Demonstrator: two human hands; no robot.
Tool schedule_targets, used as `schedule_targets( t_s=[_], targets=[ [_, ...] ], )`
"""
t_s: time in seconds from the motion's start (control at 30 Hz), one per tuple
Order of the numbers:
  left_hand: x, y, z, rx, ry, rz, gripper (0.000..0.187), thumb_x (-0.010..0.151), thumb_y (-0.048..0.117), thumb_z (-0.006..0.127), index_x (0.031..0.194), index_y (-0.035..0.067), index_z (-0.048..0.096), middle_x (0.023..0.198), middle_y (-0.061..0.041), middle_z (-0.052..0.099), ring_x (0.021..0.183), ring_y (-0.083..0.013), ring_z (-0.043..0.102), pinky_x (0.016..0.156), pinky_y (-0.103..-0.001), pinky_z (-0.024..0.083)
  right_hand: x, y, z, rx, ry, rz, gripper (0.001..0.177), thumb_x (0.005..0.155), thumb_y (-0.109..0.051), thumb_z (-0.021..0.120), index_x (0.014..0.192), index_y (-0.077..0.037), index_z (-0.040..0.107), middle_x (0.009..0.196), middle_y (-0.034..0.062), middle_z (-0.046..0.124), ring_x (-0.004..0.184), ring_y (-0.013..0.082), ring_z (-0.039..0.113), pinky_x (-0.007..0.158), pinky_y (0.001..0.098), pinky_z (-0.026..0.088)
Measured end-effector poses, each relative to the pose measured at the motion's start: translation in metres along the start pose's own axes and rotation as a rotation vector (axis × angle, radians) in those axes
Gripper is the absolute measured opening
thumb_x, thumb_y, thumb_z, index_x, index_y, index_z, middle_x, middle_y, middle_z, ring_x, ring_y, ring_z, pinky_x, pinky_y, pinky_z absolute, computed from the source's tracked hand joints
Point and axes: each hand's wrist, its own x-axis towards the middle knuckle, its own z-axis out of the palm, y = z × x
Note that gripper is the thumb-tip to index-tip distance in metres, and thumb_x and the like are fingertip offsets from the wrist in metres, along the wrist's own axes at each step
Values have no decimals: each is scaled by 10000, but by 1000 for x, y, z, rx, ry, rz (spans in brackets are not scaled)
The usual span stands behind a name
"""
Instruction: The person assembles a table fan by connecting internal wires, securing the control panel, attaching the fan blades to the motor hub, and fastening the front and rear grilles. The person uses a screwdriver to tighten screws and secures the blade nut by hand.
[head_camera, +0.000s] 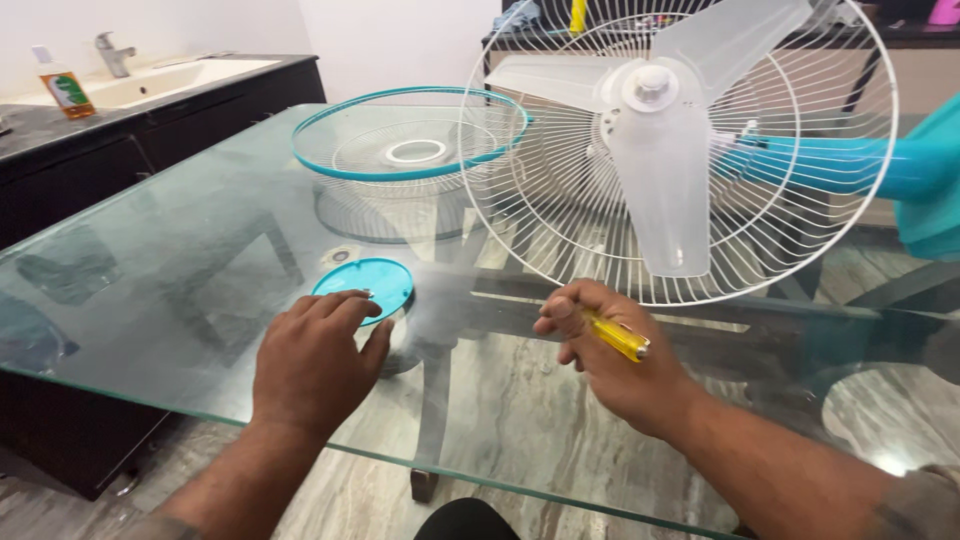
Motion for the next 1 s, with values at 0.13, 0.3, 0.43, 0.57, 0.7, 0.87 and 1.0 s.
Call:
schedule_targets(
  t_s=[0.13, 0.3, 0.43, 0.57, 0.7, 0.87, 1.0],
  targets=[
    [2, 11, 2, -38, -18, 3, 240, 806, 300, 763, 949, 109, 784, 1157, -78, 745, 1102, -304, 658, 934, -461, 490, -15, 1, -25, -102, 142, -41, 433, 954, -461, 572, 1004, -67, 742, 834, 8, 691, 719, 89, 632, 655, 236, 536],
    [5, 55, 15, -210, -91, 112, 287, 787, 275, 780, 1004, 89, 763, 1244, -138, 686, 1180, -348, 602, 997, -480, 451, -15, -2, -34, -66, 259, 32, 308, 942, -343, 678, 1015, -48, 732, 758, 9, 639, 683, 82, 601, 580, 238, 476],
    [13, 91, 27, -337, -204, 138, 389, 810, 281, 775, 1147, 101, 703, 1350, -145, 607, 1264, -358, 538, 1036, -495, 419, -23, -5, -46, -240, 300, -16, 229, 935, -269, 701, 1037, -66, 732, 707, 1, 607, 596, 64, 516, 516, 236, 424],
    [30, 118, 50, -381, -238, 96, 785, 789, 314, 805, 1454, 62, 471, 1533, -245, 396, 1363, -444, 373, 1088, -529, 329, -33, -3, -74, -447, 504, -129, 214, 926, -224, 718, 1072, -68, 710, 712, 25, 630, 587, 58, 529, 521, 233, 416],
    [51, 143, 87, -589, -12, -137, 998, 854, 324, 797, 1526, -68, 172, 1538, -362, 238, 1425, -510, 300, 1156, -515, 305, -42, 13, -119, -407, 748, -264, 245, 980, -219, 733, 1120, -57, 615, 887, 12, 655, 686, 45, 586, 609, 213, 482],
    [90, 165, 113, -810, 7, -709, 1089, 864, 340, 752, 1557, -78, 24, 1546, -311, 259, 1425, -452, 352, 1158, -475, 332, -26, 36, -182, -250, 890, -187, 297, 1006, -289, 760, 1106, -89, 565, 953, 9, 630, 681, 63, 572, 576, 232, 471],
    [93, 166, 114, -769, -50, -816, 1042, 850, 351, 737, 1561, -51, 89, 1556, -269, 308, 1402, -412, 415, 1128, -469, 379, -22, 51, -201, -121, 943, 31, 314, 998, -387, 728, 1030, -106, 592, 910, 15, 653, 629, 94, 555, 556, 262, 447]
  ],
)
